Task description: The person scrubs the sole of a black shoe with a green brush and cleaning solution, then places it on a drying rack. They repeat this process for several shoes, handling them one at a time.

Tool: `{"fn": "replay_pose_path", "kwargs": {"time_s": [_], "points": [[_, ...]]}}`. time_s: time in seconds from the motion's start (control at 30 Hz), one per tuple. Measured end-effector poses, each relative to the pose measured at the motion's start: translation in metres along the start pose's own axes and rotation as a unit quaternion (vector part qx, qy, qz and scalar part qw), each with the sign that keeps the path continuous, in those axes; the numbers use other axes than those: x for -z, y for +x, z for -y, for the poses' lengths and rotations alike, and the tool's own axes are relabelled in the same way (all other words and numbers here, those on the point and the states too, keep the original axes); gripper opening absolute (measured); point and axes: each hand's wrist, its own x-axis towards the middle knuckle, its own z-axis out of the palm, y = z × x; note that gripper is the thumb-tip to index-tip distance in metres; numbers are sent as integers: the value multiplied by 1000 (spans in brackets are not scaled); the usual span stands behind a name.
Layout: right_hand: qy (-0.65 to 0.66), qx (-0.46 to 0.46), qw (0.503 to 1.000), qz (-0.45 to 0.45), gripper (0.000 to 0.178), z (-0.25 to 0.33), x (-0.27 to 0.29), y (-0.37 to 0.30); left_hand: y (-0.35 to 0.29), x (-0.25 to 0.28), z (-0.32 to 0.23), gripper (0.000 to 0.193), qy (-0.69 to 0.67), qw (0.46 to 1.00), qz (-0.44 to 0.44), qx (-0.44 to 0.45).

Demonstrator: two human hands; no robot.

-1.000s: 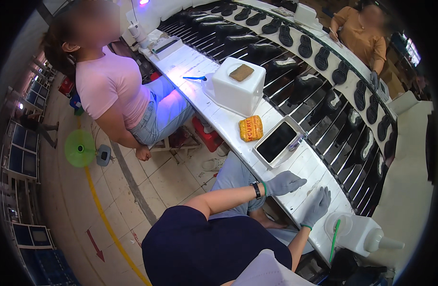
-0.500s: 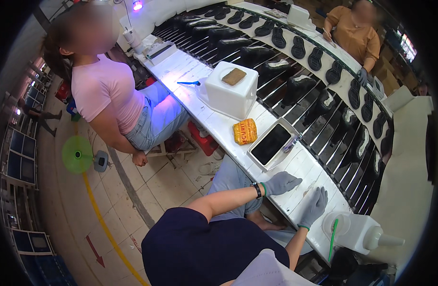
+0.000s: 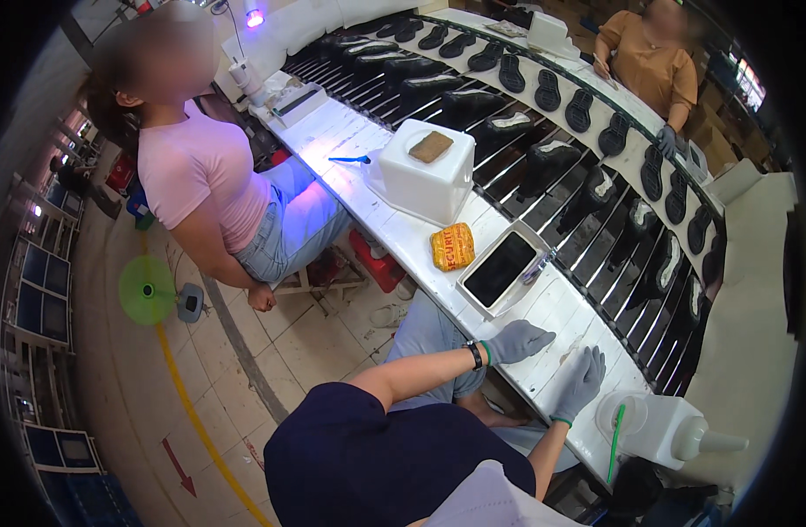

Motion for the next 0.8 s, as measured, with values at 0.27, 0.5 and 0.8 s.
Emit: {"fn": "replay_pose_path", "kwargs": {"time_s": [0.27,0.5,0.8], "points": [[-14,16,999,-28,28,-7,-5,-1,-1,-6,5,37,-12,997,-59,-51],[-15,4,999,-36,28,3,-1,1,1,0,1,48,-48,998,-9,26],[-6,7,999,-43,27,1,-1,0,2,-1,-2,49,-37,999,-1,29]]}}
